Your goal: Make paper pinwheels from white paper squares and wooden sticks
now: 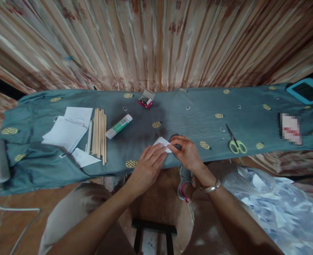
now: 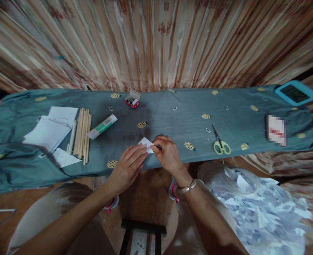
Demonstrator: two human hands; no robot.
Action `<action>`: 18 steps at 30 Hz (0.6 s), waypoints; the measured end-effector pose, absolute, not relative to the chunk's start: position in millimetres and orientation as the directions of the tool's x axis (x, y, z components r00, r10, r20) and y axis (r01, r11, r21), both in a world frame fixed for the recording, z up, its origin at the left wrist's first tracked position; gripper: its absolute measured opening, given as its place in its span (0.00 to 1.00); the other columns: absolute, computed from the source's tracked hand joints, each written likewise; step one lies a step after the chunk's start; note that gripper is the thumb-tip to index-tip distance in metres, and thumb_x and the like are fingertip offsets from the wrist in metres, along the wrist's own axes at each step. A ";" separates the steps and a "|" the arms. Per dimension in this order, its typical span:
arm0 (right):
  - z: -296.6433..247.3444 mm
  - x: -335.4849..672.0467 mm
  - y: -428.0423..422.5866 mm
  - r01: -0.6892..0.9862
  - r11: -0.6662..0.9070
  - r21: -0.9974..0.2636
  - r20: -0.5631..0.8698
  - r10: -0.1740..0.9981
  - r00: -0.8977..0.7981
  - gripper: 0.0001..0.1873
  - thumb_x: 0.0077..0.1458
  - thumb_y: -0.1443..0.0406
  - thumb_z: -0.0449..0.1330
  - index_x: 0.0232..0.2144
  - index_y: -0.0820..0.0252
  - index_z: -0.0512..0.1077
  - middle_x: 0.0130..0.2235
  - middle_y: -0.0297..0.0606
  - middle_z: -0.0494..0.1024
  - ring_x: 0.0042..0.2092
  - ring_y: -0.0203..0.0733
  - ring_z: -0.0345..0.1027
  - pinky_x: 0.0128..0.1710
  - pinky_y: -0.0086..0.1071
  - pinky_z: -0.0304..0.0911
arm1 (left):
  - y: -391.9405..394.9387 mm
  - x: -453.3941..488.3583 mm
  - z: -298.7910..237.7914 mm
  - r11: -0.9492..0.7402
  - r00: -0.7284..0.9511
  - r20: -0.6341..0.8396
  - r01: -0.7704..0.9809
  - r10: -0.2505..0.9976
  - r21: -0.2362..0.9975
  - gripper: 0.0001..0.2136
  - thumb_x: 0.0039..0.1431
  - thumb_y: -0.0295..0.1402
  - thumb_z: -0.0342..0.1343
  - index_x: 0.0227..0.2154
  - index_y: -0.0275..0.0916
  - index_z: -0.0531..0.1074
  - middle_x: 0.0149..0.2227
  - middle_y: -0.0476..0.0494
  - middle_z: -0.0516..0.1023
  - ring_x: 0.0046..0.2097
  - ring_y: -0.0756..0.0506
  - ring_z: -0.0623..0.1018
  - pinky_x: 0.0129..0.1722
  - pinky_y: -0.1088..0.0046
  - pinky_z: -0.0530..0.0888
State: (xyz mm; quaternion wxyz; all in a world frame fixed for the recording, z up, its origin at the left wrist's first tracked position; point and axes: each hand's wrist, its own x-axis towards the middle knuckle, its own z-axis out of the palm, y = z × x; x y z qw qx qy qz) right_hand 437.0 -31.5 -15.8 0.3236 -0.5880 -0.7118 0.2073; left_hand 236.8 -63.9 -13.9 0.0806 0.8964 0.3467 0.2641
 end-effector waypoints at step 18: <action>-20.4 429.9 -29.5 0.782 0.174 -0.598 0.216 0.975 -0.052 0.03 0.51 0.67 0.65 0.27 0.57 0.73 0.40 0.42 0.79 0.45 0.48 0.72 0.50 0.42 0.64 | -75.7 240.4 -32.1 -0.710 0.665 0.248 0.662 0.705 0.240 0.27 0.64 0.33 0.49 0.63 0.27 0.53 0.64 0.25 0.61 0.68 0.35 0.56 0.65 0.48 0.60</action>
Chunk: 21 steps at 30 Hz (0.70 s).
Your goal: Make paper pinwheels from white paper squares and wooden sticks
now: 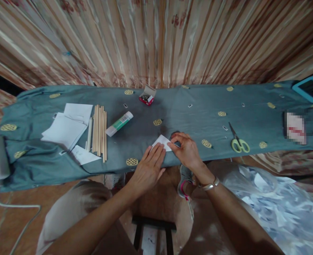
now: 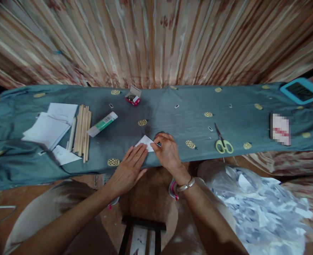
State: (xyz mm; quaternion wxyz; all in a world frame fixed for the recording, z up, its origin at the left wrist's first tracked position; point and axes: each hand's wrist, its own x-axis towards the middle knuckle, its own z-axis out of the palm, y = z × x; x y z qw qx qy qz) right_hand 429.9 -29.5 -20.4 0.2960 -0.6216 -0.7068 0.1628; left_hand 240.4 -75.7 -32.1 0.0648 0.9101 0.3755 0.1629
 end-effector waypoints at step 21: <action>-22.9 425.5 -40.8 0.823 0.281 -0.493 0.316 0.940 -0.131 0.16 0.62 0.56 0.54 0.42 0.62 0.72 0.47 0.50 0.77 0.49 0.53 0.68 0.52 0.46 0.62 | -74.1 242.3 -27.9 -0.708 0.688 0.169 0.679 0.706 0.193 0.27 0.63 0.35 0.52 0.61 0.24 0.57 0.65 0.25 0.60 0.67 0.33 0.58 0.65 0.52 0.60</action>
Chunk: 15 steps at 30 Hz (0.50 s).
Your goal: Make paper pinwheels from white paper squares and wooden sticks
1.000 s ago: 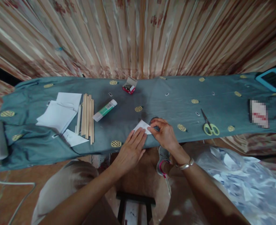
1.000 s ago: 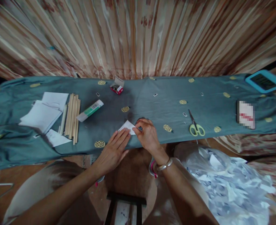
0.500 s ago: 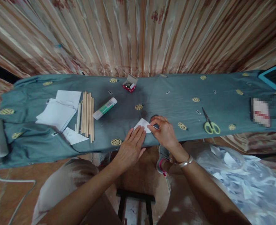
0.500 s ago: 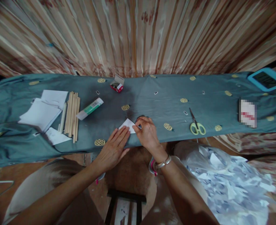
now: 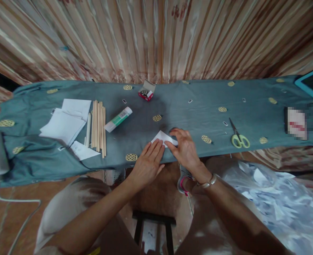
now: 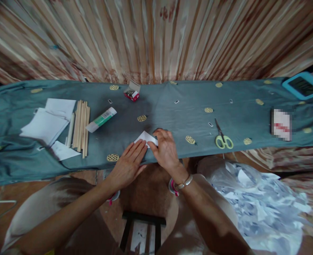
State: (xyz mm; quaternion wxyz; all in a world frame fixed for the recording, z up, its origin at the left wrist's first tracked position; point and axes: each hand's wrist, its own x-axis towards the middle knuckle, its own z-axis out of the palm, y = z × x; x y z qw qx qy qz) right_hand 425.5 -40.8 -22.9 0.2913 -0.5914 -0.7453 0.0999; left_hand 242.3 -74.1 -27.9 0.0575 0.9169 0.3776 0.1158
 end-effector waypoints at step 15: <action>-36.5 461.2 -64.5 0.792 0.261 -0.552 0.342 0.937 -0.070 0.16 0.64 0.61 0.49 0.49 0.59 0.69 0.55 0.52 0.71 0.58 0.53 0.62 0.58 0.53 0.57 | -83.5 189.1 -24.1 -0.674 0.641 0.209 0.710 0.739 0.203 0.24 0.65 0.33 0.48 0.61 0.29 0.60 0.63 0.27 0.64 0.66 0.36 0.62 0.63 0.52 0.64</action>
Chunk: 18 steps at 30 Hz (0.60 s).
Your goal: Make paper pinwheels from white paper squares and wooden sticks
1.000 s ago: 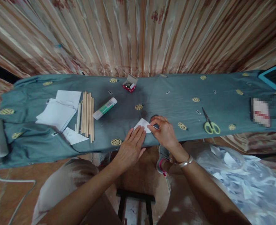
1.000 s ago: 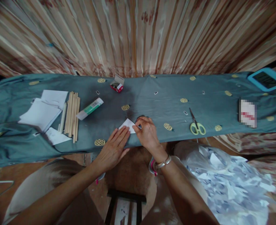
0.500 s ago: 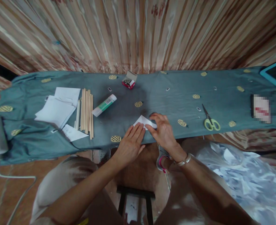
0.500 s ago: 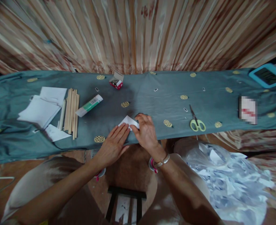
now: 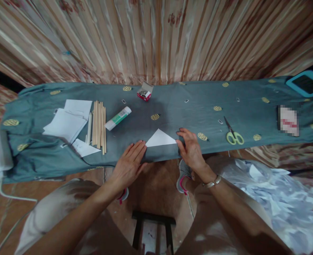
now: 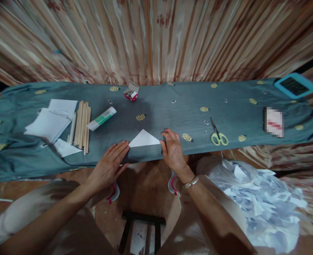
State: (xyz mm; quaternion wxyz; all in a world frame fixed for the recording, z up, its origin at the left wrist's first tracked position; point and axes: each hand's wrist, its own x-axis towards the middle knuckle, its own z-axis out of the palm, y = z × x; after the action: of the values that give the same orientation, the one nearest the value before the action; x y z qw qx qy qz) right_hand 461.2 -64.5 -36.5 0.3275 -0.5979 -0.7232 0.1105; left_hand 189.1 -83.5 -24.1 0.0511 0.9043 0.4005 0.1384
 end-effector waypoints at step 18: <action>-4.8 435.2 -47.1 0.630 0.163 -0.759 0.131 0.987 -0.097 0.04 0.53 0.64 0.63 0.27 0.57 0.73 0.45 0.41 0.80 0.46 0.43 0.73 0.47 0.37 0.65 | -72.8 186.2 -25.7 -0.683 0.584 0.384 0.700 0.716 0.209 0.16 0.65 0.35 0.50 0.52 0.33 0.68 0.57 0.29 0.72 0.58 0.36 0.72 0.56 0.52 0.71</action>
State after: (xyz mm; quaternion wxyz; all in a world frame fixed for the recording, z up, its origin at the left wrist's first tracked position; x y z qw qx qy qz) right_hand 435.2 -47.1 -4.8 0.3273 -0.5868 -0.6887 0.2725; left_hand 186.2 -72.8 -25.7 0.0175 0.8896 0.3978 0.2235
